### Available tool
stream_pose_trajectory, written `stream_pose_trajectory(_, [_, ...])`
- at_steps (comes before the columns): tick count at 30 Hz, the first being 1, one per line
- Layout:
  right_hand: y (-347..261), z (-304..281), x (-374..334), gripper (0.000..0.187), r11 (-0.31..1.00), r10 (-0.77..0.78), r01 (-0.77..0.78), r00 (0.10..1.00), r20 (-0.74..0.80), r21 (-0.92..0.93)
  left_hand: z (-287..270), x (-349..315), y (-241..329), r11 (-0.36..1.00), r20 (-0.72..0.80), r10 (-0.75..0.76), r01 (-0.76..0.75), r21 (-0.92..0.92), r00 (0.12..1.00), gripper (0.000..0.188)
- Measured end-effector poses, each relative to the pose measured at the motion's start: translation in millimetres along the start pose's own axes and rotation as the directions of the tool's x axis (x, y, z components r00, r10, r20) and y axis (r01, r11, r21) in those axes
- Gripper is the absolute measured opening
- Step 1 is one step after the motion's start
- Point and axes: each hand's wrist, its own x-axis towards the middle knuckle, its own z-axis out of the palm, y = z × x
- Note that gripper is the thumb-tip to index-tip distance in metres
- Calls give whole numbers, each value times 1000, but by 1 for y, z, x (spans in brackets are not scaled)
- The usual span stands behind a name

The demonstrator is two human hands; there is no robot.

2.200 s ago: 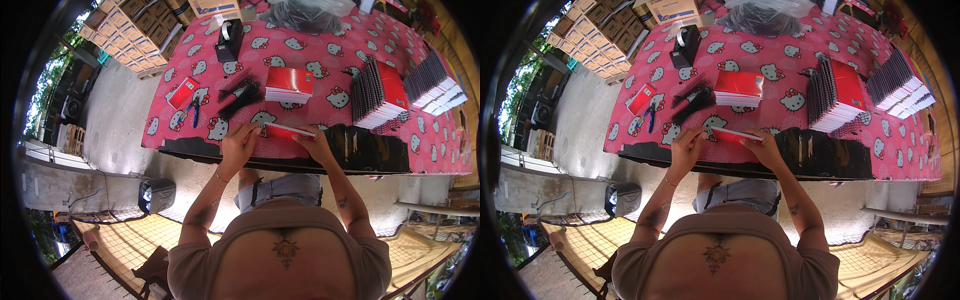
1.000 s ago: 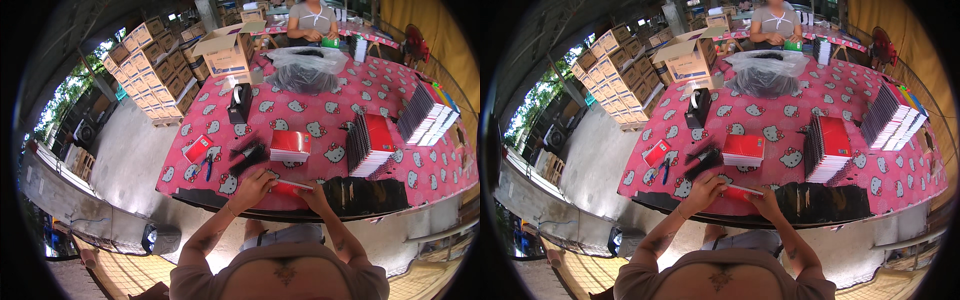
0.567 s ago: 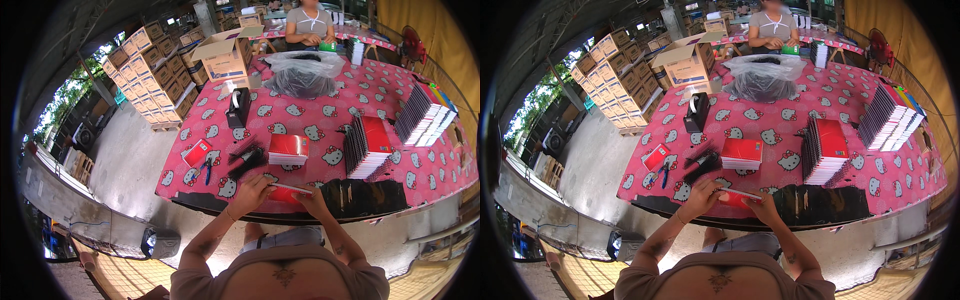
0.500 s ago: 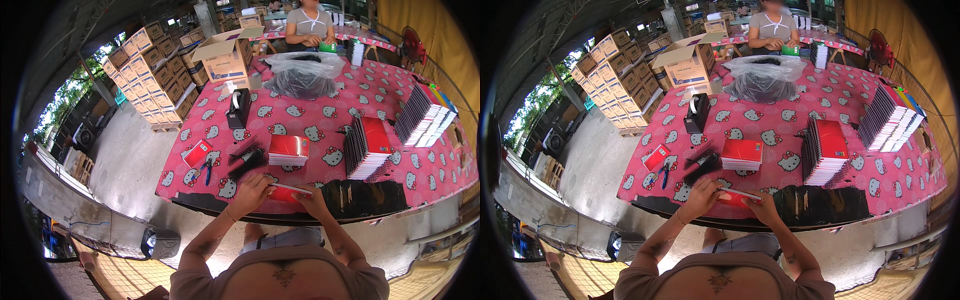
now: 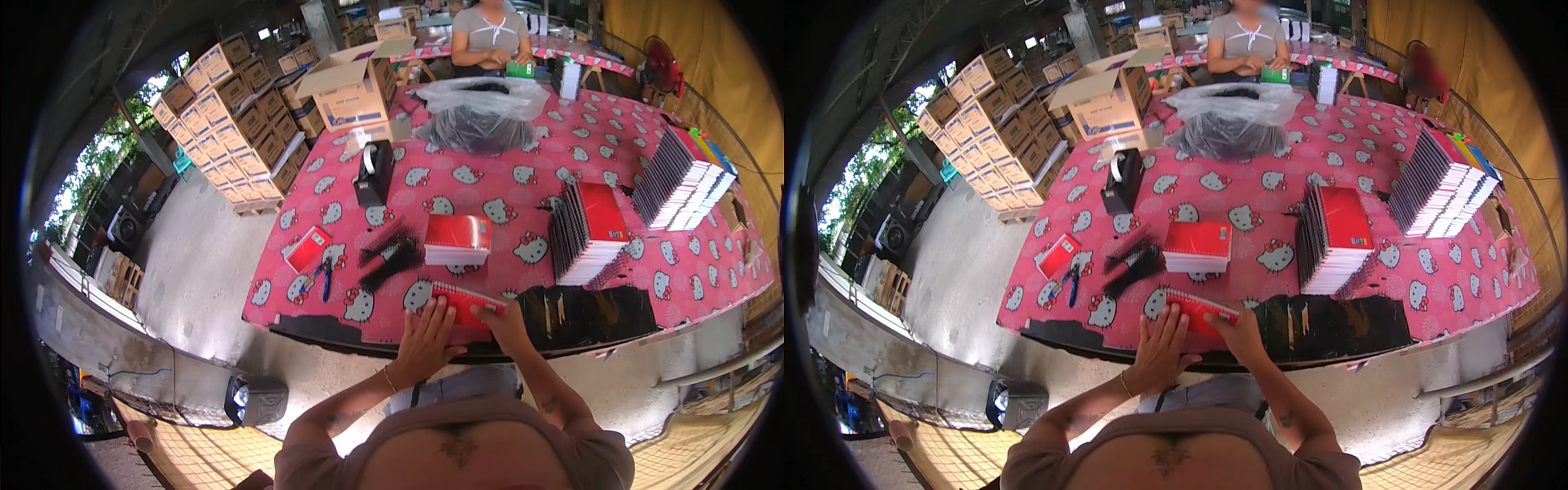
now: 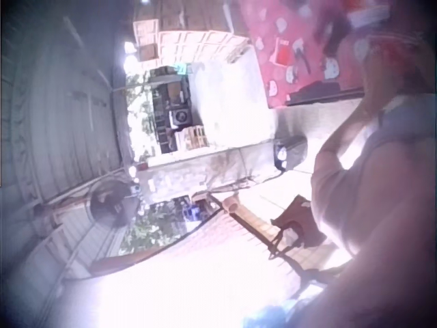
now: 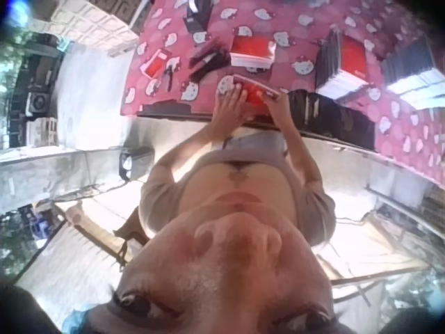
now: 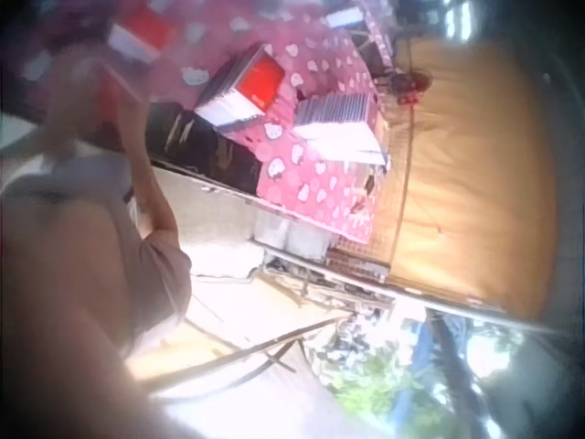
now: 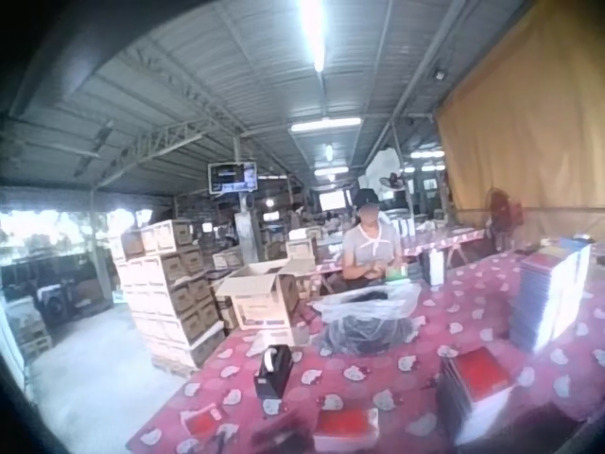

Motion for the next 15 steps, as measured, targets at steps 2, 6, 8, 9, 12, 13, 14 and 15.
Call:
stream_pose_trajectory(2, [5,1,0,23,998,-29,28,999,25,48,-21,46,-19,987,-85,-101,110,114,991,88])
stream_pose_trajectory(6, [-11,9,-5,23,989,37,-41,999,27,145,-14,33,-16,995,113,-65,55,84,991,88])
stream_pose_trajectory(8, [-2,1,-5,23,997,-13,9,999,52,82,18,-8,-5,997,-8,70,-70,-19,998,86])
stream_pose_trajectory(9, [4,-6,-6,23,999,-24,22,998,50,38,-3,19,-4,1000,-39,17,-16,20,999,86])
stream_pose_trajectory(12, [-4,-6,3,23,997,-73,73,994,76,3,-41,87,-20,988,-79,-72,82,131,994,88])
stream_pose_trajectory(13, [-10,-6,4,23,997,-64,61,995,81,38,-33,72,-13,996,44,-45,41,83,998,87])
stream_pose_trajectory(14, [-12,-13,4,25,994,46,-51,998,50,95,-19,53,1,1000,152,-1,-3,25,988,87])
stream_pose_trajectory(15, [-10,-19,2,24,999,4,-6,999,49,41,-1,36,11,998,248,62,-57,-29,967,86])
